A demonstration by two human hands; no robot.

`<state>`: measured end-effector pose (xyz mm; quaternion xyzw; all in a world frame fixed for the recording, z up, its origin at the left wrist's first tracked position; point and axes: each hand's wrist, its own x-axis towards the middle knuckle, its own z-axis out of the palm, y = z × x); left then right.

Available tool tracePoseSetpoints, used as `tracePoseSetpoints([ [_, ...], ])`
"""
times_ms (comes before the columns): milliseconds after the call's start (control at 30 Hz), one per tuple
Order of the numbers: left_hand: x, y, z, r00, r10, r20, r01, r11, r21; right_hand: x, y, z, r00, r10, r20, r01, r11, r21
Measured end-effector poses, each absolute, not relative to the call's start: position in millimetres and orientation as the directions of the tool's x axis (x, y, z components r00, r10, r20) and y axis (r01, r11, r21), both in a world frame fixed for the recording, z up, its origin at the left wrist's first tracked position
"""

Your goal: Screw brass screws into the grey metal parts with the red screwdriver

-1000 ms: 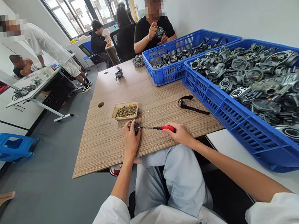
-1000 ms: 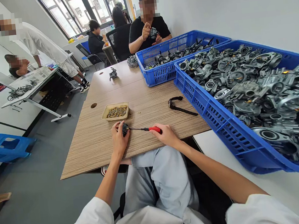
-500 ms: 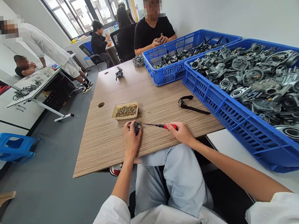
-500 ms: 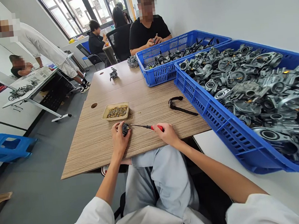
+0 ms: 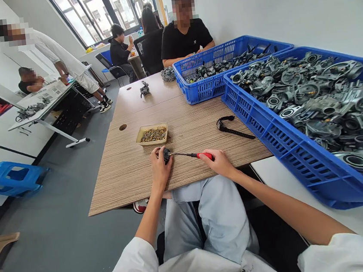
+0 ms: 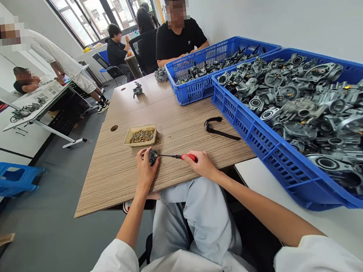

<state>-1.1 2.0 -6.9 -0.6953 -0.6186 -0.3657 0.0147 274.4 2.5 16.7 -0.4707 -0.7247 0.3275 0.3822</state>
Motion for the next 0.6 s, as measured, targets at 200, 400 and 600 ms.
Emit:
tracePoseSetpoints([
  [200, -1.3, 1.6, -6.4, -0.025, 0.859, 0.512, 0.869, -0.234, 0.436, 274.8, 2.5, 15.7, -0.264, 0.936, 0.235, 0.445, 0.334, -0.831],
  [400, -0.3, 0.9, -5.7, -0.028, 0.857, 0.514, 0.867, -0.235, 0.44, 275.0, 2.4, 15.4, -0.258, 0.932, 0.254, 0.435, 0.347, -0.831],
  [600, -0.8, 1.2, -6.4, -0.016, 0.853, 0.521, 0.876, -0.239, 0.418, 275.2, 2.1, 15.2, -0.257, 0.928, 0.27, 0.439, 0.361, -0.823],
])
